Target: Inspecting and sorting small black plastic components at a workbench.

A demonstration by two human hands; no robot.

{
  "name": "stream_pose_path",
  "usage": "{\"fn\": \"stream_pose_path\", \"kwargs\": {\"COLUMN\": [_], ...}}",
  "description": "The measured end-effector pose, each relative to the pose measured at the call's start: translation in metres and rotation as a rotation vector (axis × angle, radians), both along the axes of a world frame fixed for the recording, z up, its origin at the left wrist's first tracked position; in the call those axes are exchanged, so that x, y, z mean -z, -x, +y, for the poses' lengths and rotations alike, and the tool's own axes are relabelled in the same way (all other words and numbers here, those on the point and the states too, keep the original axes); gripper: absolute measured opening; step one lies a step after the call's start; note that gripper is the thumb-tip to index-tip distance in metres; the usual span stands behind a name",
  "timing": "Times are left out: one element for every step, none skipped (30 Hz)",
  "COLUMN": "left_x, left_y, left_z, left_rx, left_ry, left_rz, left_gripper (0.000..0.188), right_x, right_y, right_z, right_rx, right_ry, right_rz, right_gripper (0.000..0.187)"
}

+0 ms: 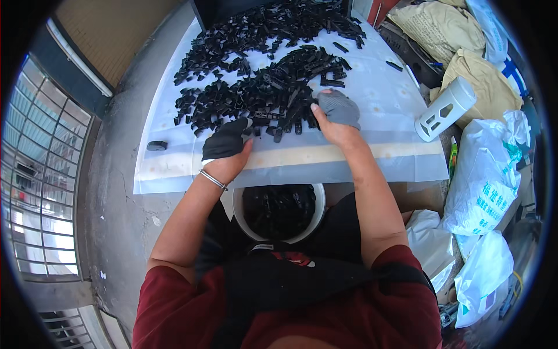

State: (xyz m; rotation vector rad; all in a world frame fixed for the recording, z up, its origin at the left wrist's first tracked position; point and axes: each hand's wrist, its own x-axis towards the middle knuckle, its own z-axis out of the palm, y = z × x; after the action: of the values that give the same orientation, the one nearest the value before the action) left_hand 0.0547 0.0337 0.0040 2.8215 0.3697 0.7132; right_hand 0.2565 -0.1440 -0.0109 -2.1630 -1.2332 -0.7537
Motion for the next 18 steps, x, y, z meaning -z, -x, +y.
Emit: {"fn": "stream_pose_path", "kwargs": {"left_x": [-0.003,-0.001,0.003,0.005,0.004,0.004,0.005,0.007,0.011,0.007,0.0,-0.004,-0.002,0.002,0.006,0.008,0.009,0.011], "left_y": [0.002,0.001,-0.002,-0.008,-0.015,-0.021,-0.027,-0.033,-0.037,-0.04,-0.043,-0.044,-0.043,-0.039,-0.035,-0.033,-0.031,-0.029], "left_z": [-0.006,-0.008,-0.01,-0.014,-0.019,-0.021,-0.023,-0.022,-0.019,-0.023,-0.028,-0.031,-0.031,-0.03,-0.029,-0.03,-0.03,-0.03], "left_rx": [0.002,-0.008,0.053,0.121,0.125,0.122,0.125,0.125,0.152,0.16,0.136,0.11,0.106,0.128,0.15,0.151,0.121,0.092], "left_ry": [0.016,0.019,-0.006,-0.032,-0.061,-0.061,-0.104,-0.147,-0.099,-0.098,-0.074,-0.051,-0.053,-0.104,-0.156,-0.158,-0.141,-0.124], "left_rz": [0.011,0.01,-0.017,-0.045,-0.007,-0.007,0.055,0.119,0.05,0.053,0.105,0.157,0.16,0.08,0.001,0.003,-0.007,-0.018], "left_gripper": [0.032,0.032,0.03,0.029,0.026,0.026,0.027,0.029,0.024,0.024,0.023,0.021,0.021,0.02,0.02,0.02,0.02,0.022], "right_x": [-0.005,-0.017,-0.026,-0.032,-0.036,-0.037,-0.035,-0.032,-0.029,-0.023,-0.016,-0.009,-0.005,-0.005,-0.006,-0.006,-0.007,-0.009], "right_y": [0.006,0.017,0.028,0.037,0.047,0.055,0.063,0.071,0.077,0.08,0.083,0.084,0.085,0.086,0.086,0.086,0.087,0.087], "right_z": [-0.005,-0.01,-0.014,-0.019,-0.022,-0.023,-0.024,-0.024,-0.023,-0.023,-0.023,-0.022,-0.018,-0.017,-0.016,-0.016,-0.014,-0.013], "right_rx": [-0.003,0.02,0.045,0.043,0.037,0.031,0.033,-0.03,-0.096,-0.088,-0.138,-0.189,-0.22,-0.224,-0.241,-0.254,-0.252,-0.265], "right_ry": [0.0,-0.069,-0.137,-0.137,-0.134,-0.131,-0.132,-0.117,-0.102,-0.101,-0.088,-0.076,-0.103,-0.106,-0.086,-0.066,-0.068,-0.04], "right_rz": [0.001,-0.005,-0.011,-0.013,-0.065,-0.118,-0.118,-0.117,-0.116,-0.113,0.004,0.121,0.201,0.204,0.195,0.186,0.188,0.185], "right_gripper": [0.03,0.027,0.023,0.023,0.02,0.018,0.018,0.019,0.019,0.019,0.019,0.019,0.02,0.02,0.02,0.021,0.021,0.021]}}
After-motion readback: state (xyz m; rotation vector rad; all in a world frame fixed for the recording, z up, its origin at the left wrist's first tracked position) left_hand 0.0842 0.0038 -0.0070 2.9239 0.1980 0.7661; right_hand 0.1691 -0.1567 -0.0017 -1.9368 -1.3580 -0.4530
